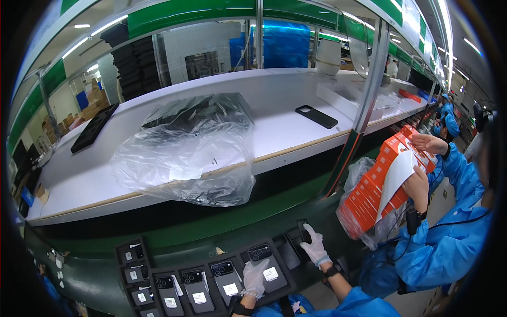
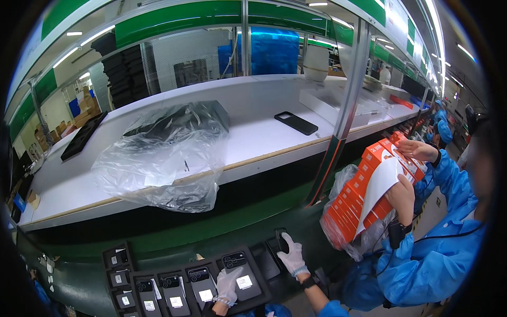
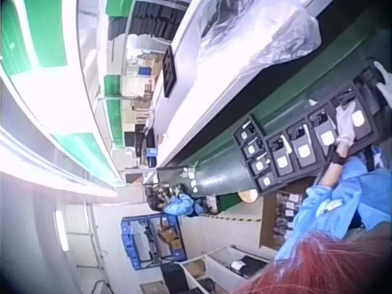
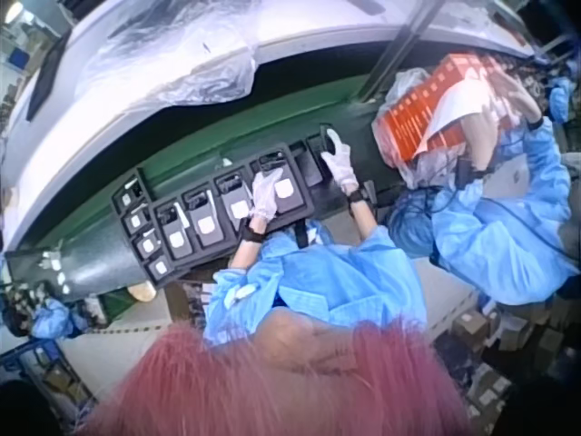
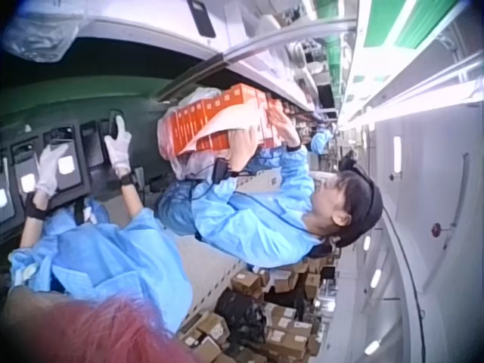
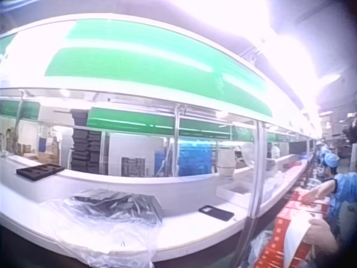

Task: Placing labeled electronic components into a tray on a production line.

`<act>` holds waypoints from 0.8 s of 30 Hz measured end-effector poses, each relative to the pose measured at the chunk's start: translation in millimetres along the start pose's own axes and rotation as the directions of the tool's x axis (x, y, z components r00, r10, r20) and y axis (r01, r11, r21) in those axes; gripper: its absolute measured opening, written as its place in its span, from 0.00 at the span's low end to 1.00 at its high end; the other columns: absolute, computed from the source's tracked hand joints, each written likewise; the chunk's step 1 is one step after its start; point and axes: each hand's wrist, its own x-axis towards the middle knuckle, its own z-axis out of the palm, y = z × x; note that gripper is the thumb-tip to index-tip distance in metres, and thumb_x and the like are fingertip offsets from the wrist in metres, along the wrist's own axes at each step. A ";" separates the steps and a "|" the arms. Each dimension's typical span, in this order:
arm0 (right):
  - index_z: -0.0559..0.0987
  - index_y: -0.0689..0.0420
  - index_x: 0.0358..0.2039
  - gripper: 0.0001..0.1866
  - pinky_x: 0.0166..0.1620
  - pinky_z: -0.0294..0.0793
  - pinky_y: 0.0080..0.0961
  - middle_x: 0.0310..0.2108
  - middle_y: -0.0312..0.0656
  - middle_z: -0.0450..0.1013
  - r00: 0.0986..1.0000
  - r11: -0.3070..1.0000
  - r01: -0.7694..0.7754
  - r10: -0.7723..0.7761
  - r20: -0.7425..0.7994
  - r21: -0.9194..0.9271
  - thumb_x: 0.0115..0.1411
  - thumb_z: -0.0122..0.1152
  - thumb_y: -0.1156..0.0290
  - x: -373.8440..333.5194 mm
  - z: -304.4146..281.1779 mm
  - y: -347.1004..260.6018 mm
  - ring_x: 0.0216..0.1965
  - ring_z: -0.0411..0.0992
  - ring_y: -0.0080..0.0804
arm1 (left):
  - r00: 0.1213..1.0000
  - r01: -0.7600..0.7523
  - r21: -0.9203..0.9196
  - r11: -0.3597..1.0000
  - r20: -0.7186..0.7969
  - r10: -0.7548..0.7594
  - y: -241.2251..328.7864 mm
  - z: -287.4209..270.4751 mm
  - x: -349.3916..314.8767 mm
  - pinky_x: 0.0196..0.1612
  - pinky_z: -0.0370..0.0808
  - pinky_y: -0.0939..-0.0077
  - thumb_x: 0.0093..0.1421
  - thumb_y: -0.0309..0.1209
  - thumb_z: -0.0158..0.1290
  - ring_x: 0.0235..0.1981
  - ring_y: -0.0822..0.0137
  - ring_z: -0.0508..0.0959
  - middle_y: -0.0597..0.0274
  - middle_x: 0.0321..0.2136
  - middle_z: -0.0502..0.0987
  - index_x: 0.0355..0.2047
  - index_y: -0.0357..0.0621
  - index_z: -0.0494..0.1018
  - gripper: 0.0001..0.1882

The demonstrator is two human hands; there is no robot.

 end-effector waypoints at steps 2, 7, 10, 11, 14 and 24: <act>0.61 0.51 0.66 0.41 0.43 0.77 0.36 0.50 0.51 0.69 0.981 0.871 -0.177 0.116 0.158 0.459 0.48 0.61 0.69 -11.9 -23.2 -47.5 0.42 0.73 0.41 | 0.924 0.343 -0.473 0.811 0.013 -0.383 10.2 -12.3 0.8 0.44 0.78 0.70 0.58 0.35 0.60 0.35 0.65 0.81 0.60 0.35 0.81 0.40 0.37 0.78 0.15; 0.57 0.58 0.66 0.40 0.47 0.77 0.31 0.51 0.49 0.69 0.915 0.206 -0.386 -0.039 0.402 0.899 0.56 0.60 0.60 -51.3 -60.1 -140.0 0.42 0.73 0.31 | 0.880 0.468 -0.878 0.097 0.474 0.045 97.3 -35.2 -15.8 0.66 0.61 0.53 0.58 0.24 0.51 0.63 0.53 0.64 0.58 0.59 0.69 0.61 0.39 0.63 0.28; 0.61 0.58 0.62 0.28 0.51 0.74 0.32 0.49 0.49 0.70 0.909 0.103 -0.417 0.038 0.416 0.903 0.63 0.54 0.67 -63.4 -55.8 -165.0 0.46 0.73 0.34 | 0.901 0.374 -0.884 0.280 0.418 0.118 109.6 -43.3 -8.5 0.67 0.58 0.45 0.58 0.22 0.47 0.64 0.52 0.63 0.62 0.61 0.66 0.64 0.41 0.58 0.31; 0.63 0.59 0.61 0.25 0.53 0.72 0.31 0.50 0.48 0.70 0.939 0.233 -0.342 0.050 0.340 0.910 0.64 0.52 0.73 -64.2 -56.9 -175.4 0.48 0.73 0.34 | 0.902 0.362 -0.883 0.298 0.412 0.126 110.9 -46.3 -7.8 0.67 0.60 0.45 0.57 0.22 0.46 0.64 0.54 0.65 0.62 0.62 0.65 0.63 0.41 0.58 0.31; 0.65 0.62 0.60 0.25 0.56 0.69 0.33 0.52 0.50 0.71 0.981 0.707 0.007 -0.141 0.132 0.707 0.62 0.54 0.76 -67.1 -40.8 -192.8 0.53 0.71 0.39 | 0.937 0.349 -0.921 0.175 0.350 -0.027 89.0 -50.3 4.3 0.56 0.71 0.49 0.65 0.48 0.47 0.52 0.55 0.73 0.57 0.48 0.74 0.58 0.45 0.65 0.27; 0.68 0.52 0.61 0.30 0.52 0.70 0.43 0.51 0.56 0.67 0.907 0.887 0.412 -0.422 0.006 0.209 0.60 0.56 0.57 -73.1 -13.7 -224.3 0.48 0.69 0.57 | 1.000 0.000 -0.915 0.404 0.005 0.011 100.0 -29.7 7.2 0.57 0.71 0.40 0.70 0.49 0.40 0.56 0.48 0.72 0.53 0.48 0.73 0.61 0.65 0.61 0.21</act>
